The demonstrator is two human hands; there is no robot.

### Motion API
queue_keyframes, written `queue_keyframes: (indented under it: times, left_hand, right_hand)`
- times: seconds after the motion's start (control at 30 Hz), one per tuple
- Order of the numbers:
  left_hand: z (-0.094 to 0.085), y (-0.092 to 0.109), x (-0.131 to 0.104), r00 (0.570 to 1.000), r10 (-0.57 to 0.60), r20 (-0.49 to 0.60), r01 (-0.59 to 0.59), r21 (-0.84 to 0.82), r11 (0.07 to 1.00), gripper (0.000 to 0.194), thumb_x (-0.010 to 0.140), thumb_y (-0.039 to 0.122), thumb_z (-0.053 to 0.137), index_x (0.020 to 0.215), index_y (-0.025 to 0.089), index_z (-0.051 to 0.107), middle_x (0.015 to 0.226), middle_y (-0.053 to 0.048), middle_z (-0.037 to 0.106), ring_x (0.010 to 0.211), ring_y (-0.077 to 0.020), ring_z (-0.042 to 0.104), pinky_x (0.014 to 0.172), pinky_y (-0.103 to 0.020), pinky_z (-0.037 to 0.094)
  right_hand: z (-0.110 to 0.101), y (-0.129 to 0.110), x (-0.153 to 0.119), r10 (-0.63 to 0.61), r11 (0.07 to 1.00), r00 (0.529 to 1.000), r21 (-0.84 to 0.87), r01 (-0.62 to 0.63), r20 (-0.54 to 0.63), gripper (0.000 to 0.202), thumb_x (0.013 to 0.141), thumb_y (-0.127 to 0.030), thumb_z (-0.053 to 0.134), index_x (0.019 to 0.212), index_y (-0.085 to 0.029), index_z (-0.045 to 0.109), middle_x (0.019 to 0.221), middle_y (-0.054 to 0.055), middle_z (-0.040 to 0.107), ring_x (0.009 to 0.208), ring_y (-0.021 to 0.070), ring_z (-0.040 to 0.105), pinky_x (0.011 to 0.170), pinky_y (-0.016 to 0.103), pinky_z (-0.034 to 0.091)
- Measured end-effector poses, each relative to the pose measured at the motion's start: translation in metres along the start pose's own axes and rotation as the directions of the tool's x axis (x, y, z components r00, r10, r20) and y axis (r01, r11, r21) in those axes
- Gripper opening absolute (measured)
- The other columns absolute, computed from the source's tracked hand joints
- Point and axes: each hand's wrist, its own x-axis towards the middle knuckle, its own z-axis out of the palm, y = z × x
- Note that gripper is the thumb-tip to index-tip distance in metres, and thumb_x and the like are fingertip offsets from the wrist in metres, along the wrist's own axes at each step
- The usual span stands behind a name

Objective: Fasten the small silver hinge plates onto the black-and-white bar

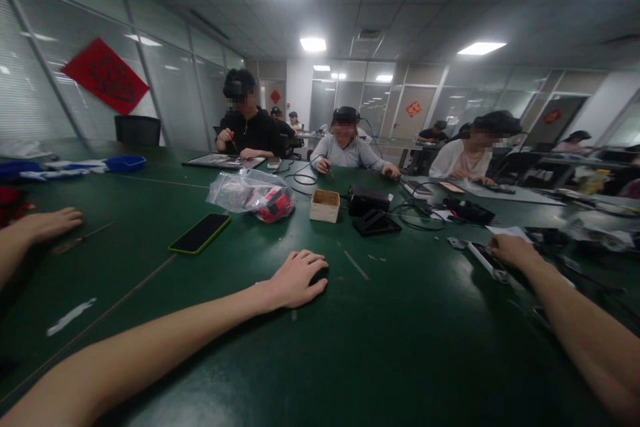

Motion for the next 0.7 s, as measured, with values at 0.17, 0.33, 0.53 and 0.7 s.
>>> queue_keyframes:
  times: [0.17,0.33,0.53,0.7]
  left_hand:
    - [0.0,0.001,0.0,1.0,0.004,0.003,-0.004,0.0,1.0,0.035,0.09,0.039,0.044,0.12,0.022,0.052,0.129,-0.007,0.053,0.117,-0.026,0.045,0.093,-0.041,0.036]
    - [0.001,0.0,0.0,1.0,-0.004,0.003,0.004,0.008,1.0,0.035,0.089,0.039,0.044,0.12,0.022,0.052,0.128,-0.007,0.053,0.117,-0.0261,0.045,0.093,-0.041,0.036]
    - [0.0,0.001,0.0,1.0,-0.005,0.014,0.005,-0.001,1.0,0.036,0.09,0.04,0.044,0.12,0.023,0.052,0.129,-0.007,0.052,0.117,-0.0265,0.045,0.093,-0.041,0.036]
    - [0.0,0.0,-0.001,1.0,0.002,0.001,-0.002,-0.001,1.0,0.036,0.089,0.04,0.044,0.12,0.023,0.052,0.129,-0.008,0.053,0.116,-0.0262,0.046,0.093,-0.042,0.036]
  right_hand:
    - [-0.016,-0.012,0.0,-0.026,0.999,1.0,-0.025,0.026,-0.012,0.023,0.088,-0.023,0.045,0.097,-0.011,0.062,0.105,0.02,0.064,0.097,0.0309,0.06,0.069,0.033,0.042]
    - [-0.02,-0.046,0.021,-0.186,0.982,0.981,-0.014,0.187,0.064,0.027,0.092,-0.031,0.045,0.106,-0.012,0.06,0.11,0.013,0.062,0.103,0.0245,0.057,0.083,0.032,0.044]
    - [-0.005,-0.078,0.038,-0.238,0.97,0.945,0.0,0.244,0.227,0.032,0.09,-0.032,0.054,0.117,-0.016,0.053,0.117,0.008,0.055,0.098,0.0201,0.058,0.082,0.04,0.05]
    - [0.0,-0.081,0.039,-0.209,0.978,0.952,0.024,0.209,0.223,0.031,0.09,-0.032,0.053,0.117,-0.016,0.053,0.117,0.008,0.056,0.098,0.0201,0.058,0.082,0.04,0.05]
